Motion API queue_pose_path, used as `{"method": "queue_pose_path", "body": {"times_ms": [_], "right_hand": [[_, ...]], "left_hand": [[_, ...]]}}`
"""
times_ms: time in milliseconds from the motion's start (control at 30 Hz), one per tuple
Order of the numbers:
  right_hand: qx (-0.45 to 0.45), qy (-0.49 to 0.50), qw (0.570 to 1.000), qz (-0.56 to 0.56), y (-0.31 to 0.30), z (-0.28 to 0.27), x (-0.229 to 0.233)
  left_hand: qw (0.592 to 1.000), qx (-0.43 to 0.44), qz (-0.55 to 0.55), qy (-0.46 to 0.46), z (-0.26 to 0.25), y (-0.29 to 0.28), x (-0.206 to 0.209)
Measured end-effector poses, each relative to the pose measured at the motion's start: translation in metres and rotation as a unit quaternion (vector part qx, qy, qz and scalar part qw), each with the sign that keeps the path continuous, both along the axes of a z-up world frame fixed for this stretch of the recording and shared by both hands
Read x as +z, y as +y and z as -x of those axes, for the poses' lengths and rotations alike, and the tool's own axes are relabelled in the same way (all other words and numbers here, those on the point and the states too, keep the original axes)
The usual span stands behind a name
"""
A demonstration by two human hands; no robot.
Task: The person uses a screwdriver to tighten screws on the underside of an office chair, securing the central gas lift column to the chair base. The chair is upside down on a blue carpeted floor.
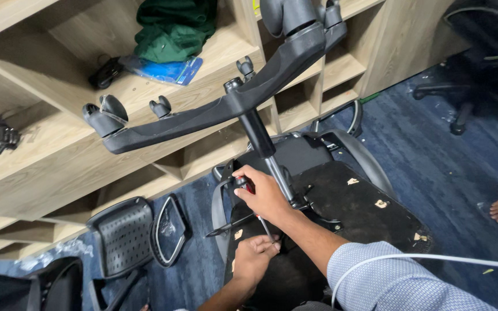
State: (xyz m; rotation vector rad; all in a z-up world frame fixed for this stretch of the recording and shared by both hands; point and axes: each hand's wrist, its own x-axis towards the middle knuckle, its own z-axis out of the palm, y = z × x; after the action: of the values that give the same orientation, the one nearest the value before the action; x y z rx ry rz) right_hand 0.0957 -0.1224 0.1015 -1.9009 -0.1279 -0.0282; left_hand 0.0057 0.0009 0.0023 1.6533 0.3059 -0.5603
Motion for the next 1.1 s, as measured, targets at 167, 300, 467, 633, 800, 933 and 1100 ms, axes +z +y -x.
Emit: {"method": "queue_pose_path", "body": {"times_ms": [167, 300, 467, 633, 800, 933, 1100], "right_hand": [[-0.008, -0.064, 0.998, -0.011, 0.009, 0.001, -0.008], [0.004, -0.009, 0.998, -0.056, 0.015, 0.001, -0.012], [0.029, -0.007, 0.998, -0.05, 0.009, -0.002, -0.017], [0.011, -0.098, 0.992, -0.081, 0.005, -0.004, -0.021], [-0.006, -0.026, 0.998, -0.057, 0.003, -0.007, -0.016], [0.008, 0.101, 0.992, -0.069, -0.006, -0.006, -0.012], [-0.049, -0.052, 0.996, -0.05, -0.009, -0.003, -0.014]], "left_hand": [[0.998, -0.033, -0.007, -0.054, 0.002, 0.004, -0.009], [0.994, 0.043, -0.094, -0.035, 0.011, 0.004, -0.004], [0.995, 0.064, -0.078, -0.017, 0.013, 0.004, -0.001], [0.997, 0.047, -0.054, -0.027, 0.01, 0.004, -0.003], [0.998, 0.013, -0.063, -0.004, 0.01, 0.005, 0.008], [0.996, 0.025, -0.087, 0.017, 0.01, 0.004, 0.01], [0.997, -0.008, -0.077, -0.01, 0.003, 0.01, -0.011]]}}
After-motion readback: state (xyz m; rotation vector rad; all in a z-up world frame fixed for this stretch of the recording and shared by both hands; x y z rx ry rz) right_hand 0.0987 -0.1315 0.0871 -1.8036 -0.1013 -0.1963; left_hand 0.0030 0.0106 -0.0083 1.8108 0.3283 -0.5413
